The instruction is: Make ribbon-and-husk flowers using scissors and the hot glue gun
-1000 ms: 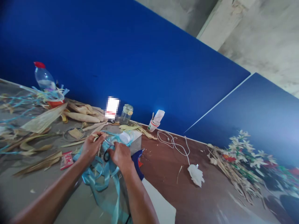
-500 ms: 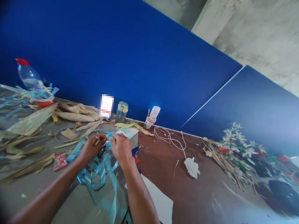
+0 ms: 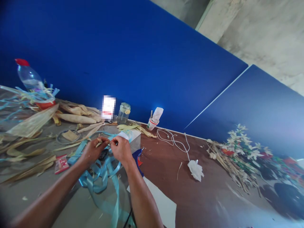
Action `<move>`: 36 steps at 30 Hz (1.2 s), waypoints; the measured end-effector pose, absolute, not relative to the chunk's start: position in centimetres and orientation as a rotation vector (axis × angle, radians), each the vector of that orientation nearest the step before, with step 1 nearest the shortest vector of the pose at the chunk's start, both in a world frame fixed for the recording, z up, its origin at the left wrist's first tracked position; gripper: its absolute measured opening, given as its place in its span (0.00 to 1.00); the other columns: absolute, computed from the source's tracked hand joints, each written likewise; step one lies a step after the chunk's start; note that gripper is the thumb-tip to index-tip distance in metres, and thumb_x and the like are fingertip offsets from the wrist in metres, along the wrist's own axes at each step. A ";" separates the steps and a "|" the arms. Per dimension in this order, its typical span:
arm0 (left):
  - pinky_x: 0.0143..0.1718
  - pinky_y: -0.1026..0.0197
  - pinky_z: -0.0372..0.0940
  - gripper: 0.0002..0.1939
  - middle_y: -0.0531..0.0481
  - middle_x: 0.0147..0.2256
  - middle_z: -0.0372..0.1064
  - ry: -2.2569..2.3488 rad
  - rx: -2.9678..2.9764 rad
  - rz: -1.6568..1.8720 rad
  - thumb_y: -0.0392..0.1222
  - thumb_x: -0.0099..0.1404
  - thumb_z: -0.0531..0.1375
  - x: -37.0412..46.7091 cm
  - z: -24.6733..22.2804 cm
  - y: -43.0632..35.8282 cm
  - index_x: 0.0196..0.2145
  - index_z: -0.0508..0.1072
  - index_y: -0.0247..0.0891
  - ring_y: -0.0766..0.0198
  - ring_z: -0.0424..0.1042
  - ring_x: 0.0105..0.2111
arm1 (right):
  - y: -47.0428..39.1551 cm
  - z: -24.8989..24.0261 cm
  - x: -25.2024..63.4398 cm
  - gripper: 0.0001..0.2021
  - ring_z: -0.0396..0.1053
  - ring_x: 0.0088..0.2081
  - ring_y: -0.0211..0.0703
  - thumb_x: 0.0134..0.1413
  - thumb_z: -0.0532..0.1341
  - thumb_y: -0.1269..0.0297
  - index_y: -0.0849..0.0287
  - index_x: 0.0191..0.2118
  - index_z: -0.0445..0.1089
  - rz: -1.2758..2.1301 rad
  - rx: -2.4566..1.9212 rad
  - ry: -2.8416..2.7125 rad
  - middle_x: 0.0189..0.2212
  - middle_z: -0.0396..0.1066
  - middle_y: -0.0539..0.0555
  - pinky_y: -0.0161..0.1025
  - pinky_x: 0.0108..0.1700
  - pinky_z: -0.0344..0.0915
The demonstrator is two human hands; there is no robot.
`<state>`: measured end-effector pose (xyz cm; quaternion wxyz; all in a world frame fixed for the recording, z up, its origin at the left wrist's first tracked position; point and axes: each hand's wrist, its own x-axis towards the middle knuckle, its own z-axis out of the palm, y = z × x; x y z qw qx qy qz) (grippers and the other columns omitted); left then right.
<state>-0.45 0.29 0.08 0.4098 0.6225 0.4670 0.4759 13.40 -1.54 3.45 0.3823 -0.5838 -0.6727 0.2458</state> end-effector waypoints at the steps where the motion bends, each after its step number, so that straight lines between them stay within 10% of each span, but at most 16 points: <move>1: 0.30 0.61 0.61 0.11 0.53 0.23 0.68 1.177 1.541 1.200 0.49 0.55 0.57 -0.5 0.2 0.3 0.25 0.72 0.38 0.62 0.65 0.26 | -1.4 3.4 13.5 0.05 0.61 0.25 0.36 0.47 0.57 0.69 0.58 0.23 0.67 0.665 -1.464 -1.687 0.20 0.64 0.46 0.33 0.30 0.57; 12: 0.23 0.64 0.54 0.17 0.57 0.19 0.59 1.215 1.412 1.229 0.56 0.56 0.57 -0.6 0.0 0.4 0.23 0.69 0.39 0.66 0.58 0.21 | -0.8 2.7 13.4 0.09 0.52 0.19 0.32 0.43 0.60 0.59 0.59 0.24 0.65 1.143 -1.232 -1.272 0.18 0.61 0.45 0.32 0.23 0.51; 36: 0.31 0.63 0.62 0.13 0.53 0.24 0.68 1.109 1.483 1.231 0.50 0.56 0.58 -0.6 0.4 0.3 0.24 0.71 0.37 0.63 0.66 0.27 | -1.1 2.8 13.3 0.14 0.56 0.19 0.33 0.51 0.57 0.56 0.60 0.23 0.68 1.042 -1.298 -1.401 0.15 0.61 0.45 0.31 0.23 0.53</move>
